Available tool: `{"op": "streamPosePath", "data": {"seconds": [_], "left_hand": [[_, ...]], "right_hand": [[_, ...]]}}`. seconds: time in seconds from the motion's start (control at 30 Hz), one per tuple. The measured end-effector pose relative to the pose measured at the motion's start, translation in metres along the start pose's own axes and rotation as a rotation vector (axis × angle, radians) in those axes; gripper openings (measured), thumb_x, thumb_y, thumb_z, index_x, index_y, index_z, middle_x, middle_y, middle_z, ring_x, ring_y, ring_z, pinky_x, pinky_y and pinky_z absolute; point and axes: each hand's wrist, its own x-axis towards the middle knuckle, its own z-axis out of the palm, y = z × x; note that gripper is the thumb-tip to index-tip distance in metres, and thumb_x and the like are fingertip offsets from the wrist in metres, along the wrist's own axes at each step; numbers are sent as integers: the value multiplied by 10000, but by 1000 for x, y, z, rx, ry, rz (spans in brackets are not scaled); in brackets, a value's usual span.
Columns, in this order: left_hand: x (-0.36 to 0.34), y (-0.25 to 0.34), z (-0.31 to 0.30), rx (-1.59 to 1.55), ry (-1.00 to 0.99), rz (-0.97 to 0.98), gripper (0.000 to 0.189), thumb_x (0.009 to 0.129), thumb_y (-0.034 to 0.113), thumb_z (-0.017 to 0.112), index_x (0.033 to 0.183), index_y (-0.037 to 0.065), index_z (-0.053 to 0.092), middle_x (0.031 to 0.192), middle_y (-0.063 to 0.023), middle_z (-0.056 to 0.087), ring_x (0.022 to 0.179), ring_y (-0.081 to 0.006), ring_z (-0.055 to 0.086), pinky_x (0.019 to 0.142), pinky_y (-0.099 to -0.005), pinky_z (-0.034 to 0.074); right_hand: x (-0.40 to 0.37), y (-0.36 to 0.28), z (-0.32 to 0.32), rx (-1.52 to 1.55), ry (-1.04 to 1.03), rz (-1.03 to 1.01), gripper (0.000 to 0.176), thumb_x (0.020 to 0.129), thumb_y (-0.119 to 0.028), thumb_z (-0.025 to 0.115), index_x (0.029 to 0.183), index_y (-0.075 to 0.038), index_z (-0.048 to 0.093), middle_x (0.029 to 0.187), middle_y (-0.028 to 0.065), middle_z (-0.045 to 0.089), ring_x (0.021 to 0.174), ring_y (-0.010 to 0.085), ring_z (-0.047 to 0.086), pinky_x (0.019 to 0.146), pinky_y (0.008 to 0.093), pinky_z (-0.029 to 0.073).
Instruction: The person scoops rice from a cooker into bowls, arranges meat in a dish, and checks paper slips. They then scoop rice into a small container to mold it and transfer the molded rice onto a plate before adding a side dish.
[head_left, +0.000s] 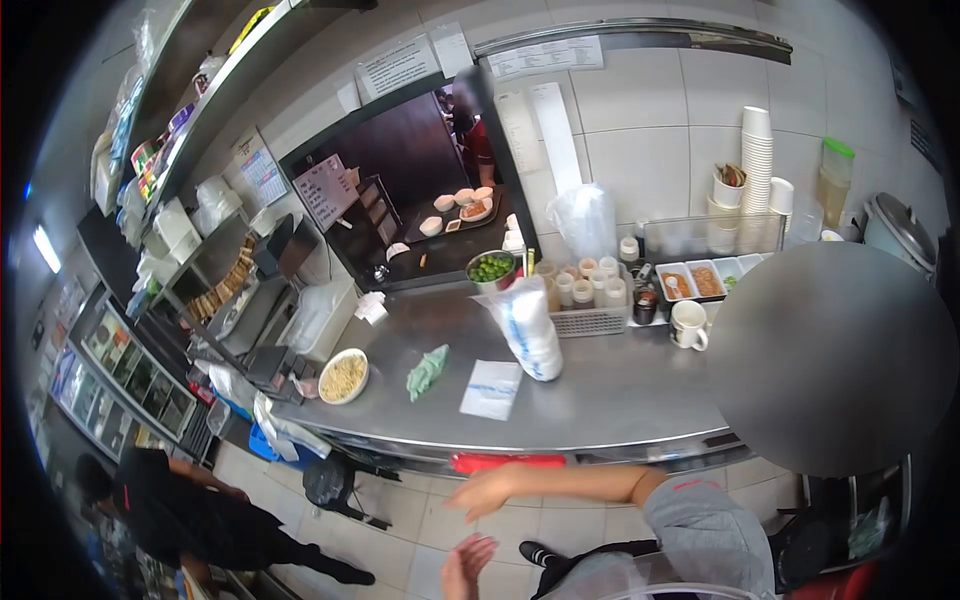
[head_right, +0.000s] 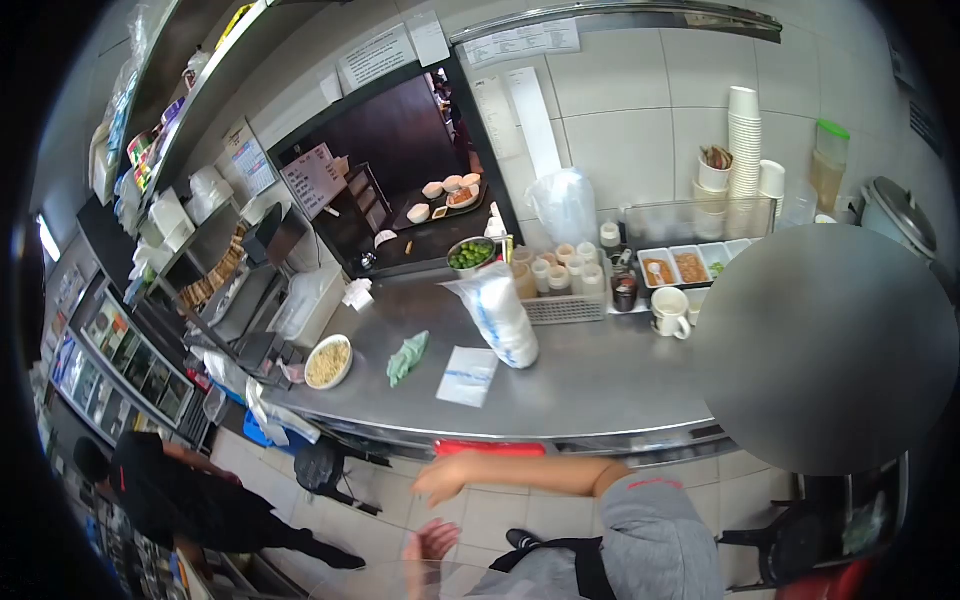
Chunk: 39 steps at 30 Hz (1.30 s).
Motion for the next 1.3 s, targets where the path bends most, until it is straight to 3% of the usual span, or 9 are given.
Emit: {"op": "streamPosePath", "data": {"seconds": [0.17, 0.33, 0.37, 0.53, 0.57, 0.73, 0.97, 1.17, 1.3], "left_hand": [[84, 36, -168, -223, 307, 83, 444, 908, 444, 393, 1143, 86, 511, 1057, -80, 594, 972, -233, 574, 834, -361, 465], [194, 99, -224, -177, 399, 26, 507, 924, 395, 388, 1322, 82, 370, 1379, -102, 332, 1287, -253, 286, 1039, -441, 214], [223, 96, -258, -135, 246, 48, 566, 897, 453, 406, 1348, 120, 331, 1435, -84, 219, 1328, -262, 187, 1047, -491, 145], [360, 118, -320, -235, 575, 106, 573, 899, 361, 428, 1376, 96, 252, 1441, -73, 225, 1331, -246, 180, 1063, -448, 117], [385, 117, -338, -209, 622, 132, 552, 903, 353, 416, 1362, 85, 271, 1432, -71, 241, 1319, -242, 209, 1056, -455, 126], [477, 114, -387, -231, 868, 88, 539, 897, 355, 411, 1347, 82, 294, 1400, -75, 292, 1294, -221, 262, 1031, -449, 183], [554, 108, -425, -320, 586, 184, 431, 936, 352, 346, 1164, 9, 473, 1092, -101, 581, 1043, -204, 534, 909, -365, 403], [577, 133, -414, -243, 567, -18, 487, 938, 378, 355, 1131, -54, 471, 1097, -151, 564, 945, -238, 586, 852, -347, 461], [624, 113, -438, 41, 265, -144, 554, 925, 431, 366, 1149, -59, 496, 1104, -151, 564, 978, -219, 563, 882, -332, 437]], "right_hand": [[128, 14, -6, 366, 83, -372, 548, 873, -299, 479, 1288, 30, 338, 1139, 249, 502, 1074, 371, 480, 867, 419, 414], [165, 94, 3, 310, -140, 43, 560, 915, -409, 363, 1244, 43, 401, 1193, 258, 478, 1106, 368, 466, 927, 399, 387], [173, 121, 13, 387, -83, 89, 572, 917, -436, 346, 1228, 38, 425, 1202, 250, 480, 1119, 360, 461, 946, 387, 373], [207, 180, 1, 891, 253, 473, 614, 922, -496, 309, 1295, -14, 383, 1308, 158, 427, 1222, 245, 390, 1014, 319, 299], [219, 188, 8, 959, 578, 492, 625, 920, -496, 316, 1327, -22, 339, 1348, 138, 386, 1257, 237, 350, 1032, 318, 275], [316, 264, -20, 1446, 973, 413, 672, 916, -505, 317, 1385, -41, 193, 1424, 148, 240, 1309, 226, 255, 1063, 352, 212], [433, 417, -84, 1409, 1144, 632, 688, 893, -540, 342, 1312, 6, 361, 1357, 152, 369, 1254, 232, 339, 1026, 302, 259], [430, 402, -58, 1471, 1263, 706, 615, 921, -476, 330, 1326, -13, 343, 1351, 135, 377, 1250, 213, 339, 1018, 292, 270], [410, 373, -60, 1390, 1575, 762, 530, 931, -400, 375, 1273, 4, 405, 1247, 114, 470, 1135, 177, 433, 954, 287, 330]]}}
